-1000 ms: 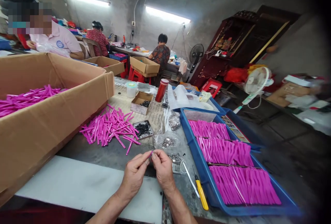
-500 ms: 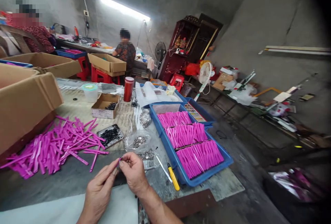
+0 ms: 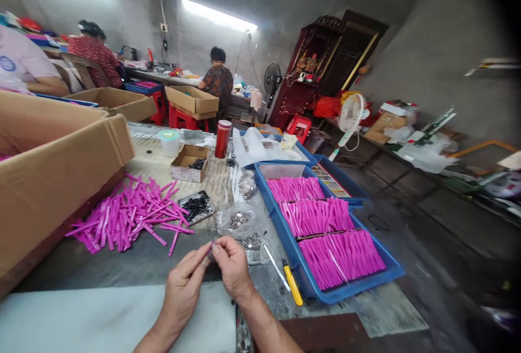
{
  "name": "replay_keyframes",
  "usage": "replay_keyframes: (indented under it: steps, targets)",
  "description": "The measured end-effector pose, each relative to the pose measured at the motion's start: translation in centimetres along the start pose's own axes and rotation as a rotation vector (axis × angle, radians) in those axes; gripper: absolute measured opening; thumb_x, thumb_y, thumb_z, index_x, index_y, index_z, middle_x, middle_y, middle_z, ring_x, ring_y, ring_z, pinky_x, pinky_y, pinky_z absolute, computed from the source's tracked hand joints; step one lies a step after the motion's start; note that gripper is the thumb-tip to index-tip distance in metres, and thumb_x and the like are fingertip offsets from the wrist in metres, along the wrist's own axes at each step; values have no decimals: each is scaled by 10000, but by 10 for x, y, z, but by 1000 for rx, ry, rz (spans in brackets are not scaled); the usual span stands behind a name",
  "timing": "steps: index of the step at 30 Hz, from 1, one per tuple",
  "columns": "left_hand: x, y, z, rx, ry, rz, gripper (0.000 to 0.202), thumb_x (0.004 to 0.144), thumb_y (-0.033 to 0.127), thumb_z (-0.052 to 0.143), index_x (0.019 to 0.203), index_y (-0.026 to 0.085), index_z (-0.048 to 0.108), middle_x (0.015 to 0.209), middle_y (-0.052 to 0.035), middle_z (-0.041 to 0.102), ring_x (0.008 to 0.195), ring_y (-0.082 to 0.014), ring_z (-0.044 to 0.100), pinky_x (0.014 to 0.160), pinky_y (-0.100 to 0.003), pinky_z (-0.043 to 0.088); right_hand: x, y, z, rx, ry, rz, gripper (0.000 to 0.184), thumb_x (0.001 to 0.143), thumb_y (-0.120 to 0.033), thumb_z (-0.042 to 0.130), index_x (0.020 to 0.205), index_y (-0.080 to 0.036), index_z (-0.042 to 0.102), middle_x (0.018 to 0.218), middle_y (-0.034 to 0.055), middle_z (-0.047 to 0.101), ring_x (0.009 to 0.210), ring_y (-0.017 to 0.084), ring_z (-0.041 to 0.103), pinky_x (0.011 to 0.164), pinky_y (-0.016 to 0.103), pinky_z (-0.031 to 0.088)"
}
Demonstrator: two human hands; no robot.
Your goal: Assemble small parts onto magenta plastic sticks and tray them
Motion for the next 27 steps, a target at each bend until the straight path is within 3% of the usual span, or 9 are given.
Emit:
replay_keyframes:
  steps: [10,16,22,27]
  targets:
    - [-4,7,2,-45,-17,-35,233,720,185,503,888,169,664,767,-48,664,707,-149,606,631,-223,514,-4,1,-1,-10,-56,47,310,767,-423,417,604,-162,456,496,-49,381,423,65,295,391,192,238]
    - [-5,8,3,-68,-27,-41,247,723,155,500,915,174,654,770,-50,656,708,-145,597,640,-223,504,-4,2,-1,11,-75,48,221,740,-366,480,667,-159,506,525,-45,428,455,73,358,434,197,297]
    - [-6,7,3,-79,-17,-61,245,723,157,497,910,167,656,789,-58,653,715,-147,596,651,-235,505,-3,0,-1,49,-7,28,152,692,-313,542,718,-172,492,587,-36,492,527,93,453,506,209,370]
    - [-6,10,3,-84,-7,-54,243,717,159,501,902,162,659,775,-57,655,706,-146,599,643,-229,506,-3,0,0,-15,-27,-2,212,740,-340,482,617,-168,464,527,-45,431,486,81,399,473,203,337]
Point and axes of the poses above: each hand's wrist, its own x-axis towards the middle knuckle, its own z-axis out of the palm, y = z × x, the point moved 2 cm from there along x, towards the middle knuckle
